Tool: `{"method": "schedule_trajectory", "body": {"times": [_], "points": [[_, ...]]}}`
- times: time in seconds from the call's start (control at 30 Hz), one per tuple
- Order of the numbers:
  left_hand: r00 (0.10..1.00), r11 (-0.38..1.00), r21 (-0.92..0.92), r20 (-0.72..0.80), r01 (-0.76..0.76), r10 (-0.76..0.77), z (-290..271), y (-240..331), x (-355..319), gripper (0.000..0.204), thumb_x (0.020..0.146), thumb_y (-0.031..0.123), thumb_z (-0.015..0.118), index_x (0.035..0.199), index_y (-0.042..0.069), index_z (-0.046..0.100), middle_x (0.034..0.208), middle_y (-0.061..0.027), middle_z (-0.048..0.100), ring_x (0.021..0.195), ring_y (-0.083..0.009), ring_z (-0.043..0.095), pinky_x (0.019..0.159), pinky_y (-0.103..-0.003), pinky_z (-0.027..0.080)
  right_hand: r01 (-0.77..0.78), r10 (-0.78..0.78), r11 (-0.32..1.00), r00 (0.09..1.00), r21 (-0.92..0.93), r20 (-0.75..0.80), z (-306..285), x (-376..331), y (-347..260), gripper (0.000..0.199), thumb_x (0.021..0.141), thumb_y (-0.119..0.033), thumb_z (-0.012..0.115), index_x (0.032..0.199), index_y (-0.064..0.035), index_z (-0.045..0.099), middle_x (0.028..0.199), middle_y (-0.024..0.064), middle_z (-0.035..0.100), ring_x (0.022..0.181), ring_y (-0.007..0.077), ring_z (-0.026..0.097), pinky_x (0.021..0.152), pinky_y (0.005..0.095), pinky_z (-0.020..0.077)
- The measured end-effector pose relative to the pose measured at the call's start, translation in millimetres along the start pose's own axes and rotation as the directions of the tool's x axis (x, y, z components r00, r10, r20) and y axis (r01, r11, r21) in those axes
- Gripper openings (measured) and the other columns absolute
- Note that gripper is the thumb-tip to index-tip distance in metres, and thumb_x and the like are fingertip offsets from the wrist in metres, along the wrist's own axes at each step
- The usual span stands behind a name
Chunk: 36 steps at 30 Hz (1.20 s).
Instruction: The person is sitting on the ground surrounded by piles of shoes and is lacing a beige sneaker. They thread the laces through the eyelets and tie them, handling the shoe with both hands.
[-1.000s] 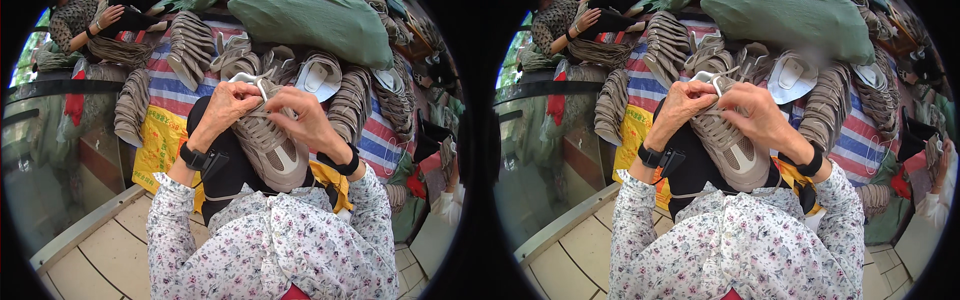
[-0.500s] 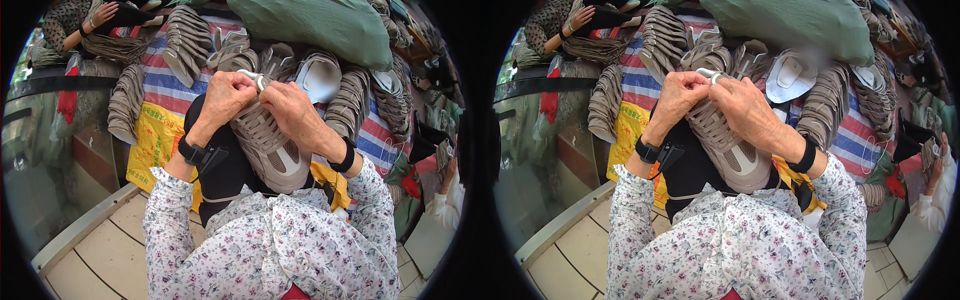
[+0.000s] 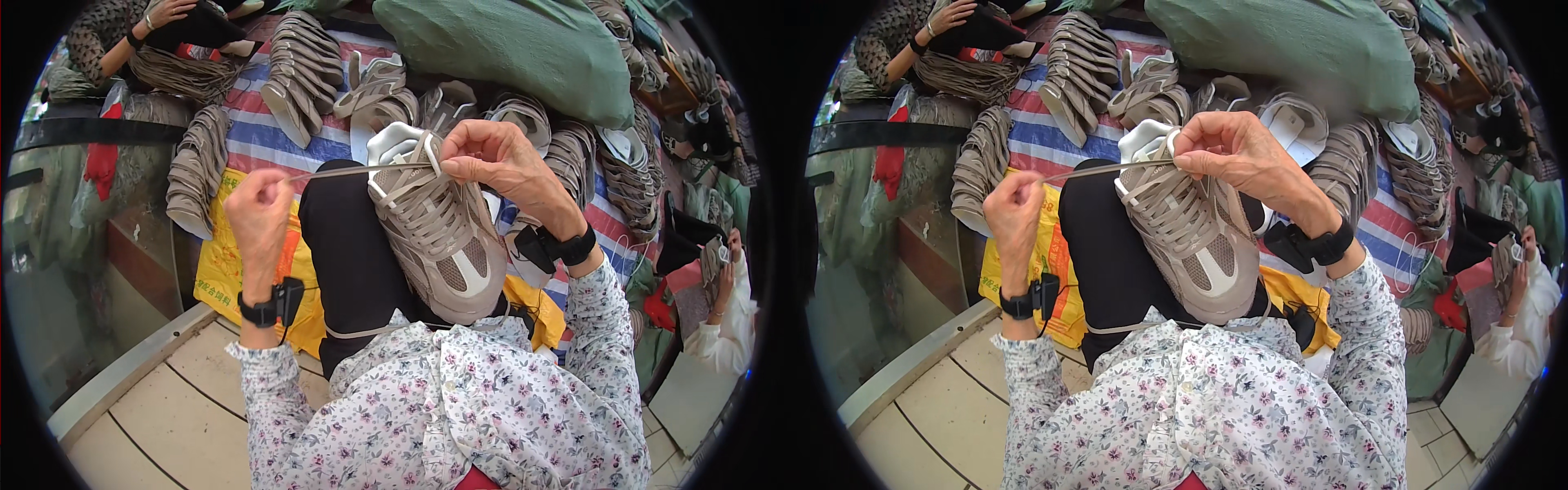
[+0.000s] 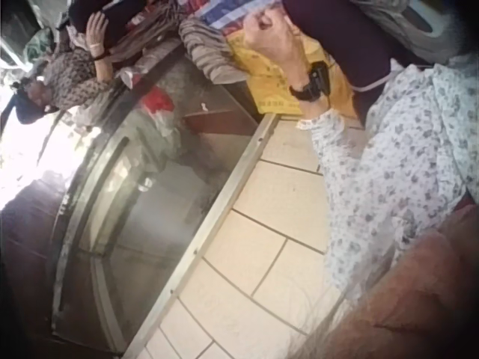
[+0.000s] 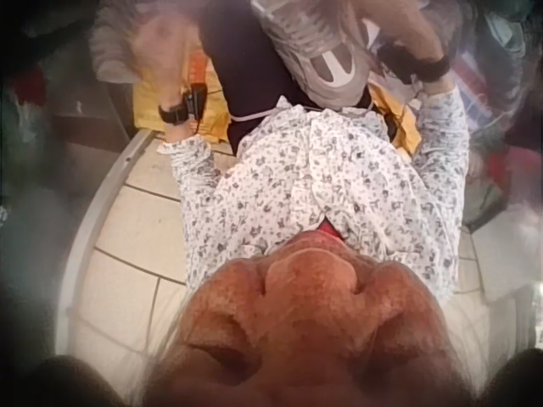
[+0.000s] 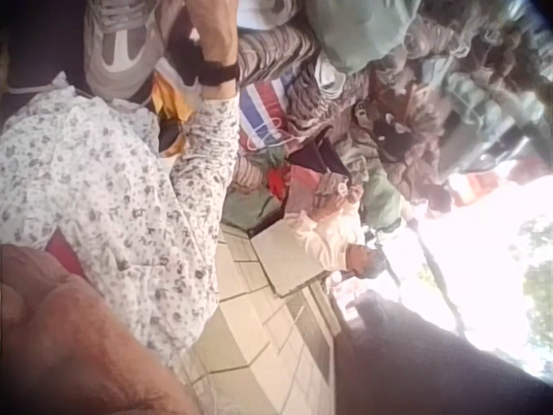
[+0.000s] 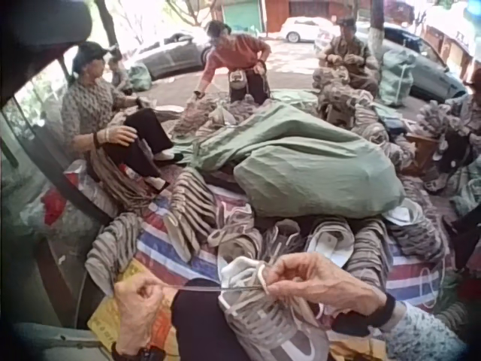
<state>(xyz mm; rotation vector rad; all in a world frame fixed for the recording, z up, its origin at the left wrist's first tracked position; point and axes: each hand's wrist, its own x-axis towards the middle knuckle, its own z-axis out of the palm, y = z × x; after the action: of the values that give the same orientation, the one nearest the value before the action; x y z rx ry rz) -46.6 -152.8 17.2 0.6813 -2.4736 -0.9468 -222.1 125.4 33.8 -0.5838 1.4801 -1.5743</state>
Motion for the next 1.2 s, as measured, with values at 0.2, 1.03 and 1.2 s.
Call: {"method": "schedule_trajectory", "body": {"times": [0.2,1.03,1.2], "points": [[0.976,0.976,0.177,-0.198,0.127,-0.091,-63.8,-50.5,-40.0,0.007,0.078,-0.001,0.067,0.085,-0.001,0.069,0.060,0.0031,0.047,0.055,-0.0046,0.042,0.051,-0.023,0.036,0.015,-0.016,1.000,0.999,0.020,0.039,-7.4,0.3,3.1,0.018,0.092,-0.020,0.071,0.096,-0.0024,0.068,0.086,-0.0013,0.064,0.081,0.0063,0.058,0.074,0.0214,0.0474],[0.997,0.985,-0.158,-0.017,0.065,-0.069,-15.9,-48.3,-36.5,0.017,0.091,0.003,0.061,0.105,0.003,0.070,0.088,-0.0056,0.066,0.067,-0.0111,0.059,0.062,-0.026,0.048,-0.153,0.143,0.988,0.896,0.010,-0.421,-27.4,-67.2,87.6,0.020,0.092,-0.014,0.064,0.108,-0.0020,0.067,0.095,0.0007,0.066,0.084,0.0068,0.059,0.074,0.0232,0.0510],[0.956,0.958,-0.114,0.107,-0.261,0.273,59.9,7.1,18.1,0.022,0.087,0.014,0.067,0.105,0.003,0.070,0.091,-0.0131,0.068,0.076,-0.0179,0.067,0.068,-0.031,0.052,-0.217,0.227,0.974,0.894,0.069,-0.387,-8.8,-94.2,102.3,0.032,0.095,-0.017,0.064,0.121,0.0000,0.059,0.097,0.0033,0.066,0.077,0.0076,0.061,0.063,0.0213,0.0525]]}}
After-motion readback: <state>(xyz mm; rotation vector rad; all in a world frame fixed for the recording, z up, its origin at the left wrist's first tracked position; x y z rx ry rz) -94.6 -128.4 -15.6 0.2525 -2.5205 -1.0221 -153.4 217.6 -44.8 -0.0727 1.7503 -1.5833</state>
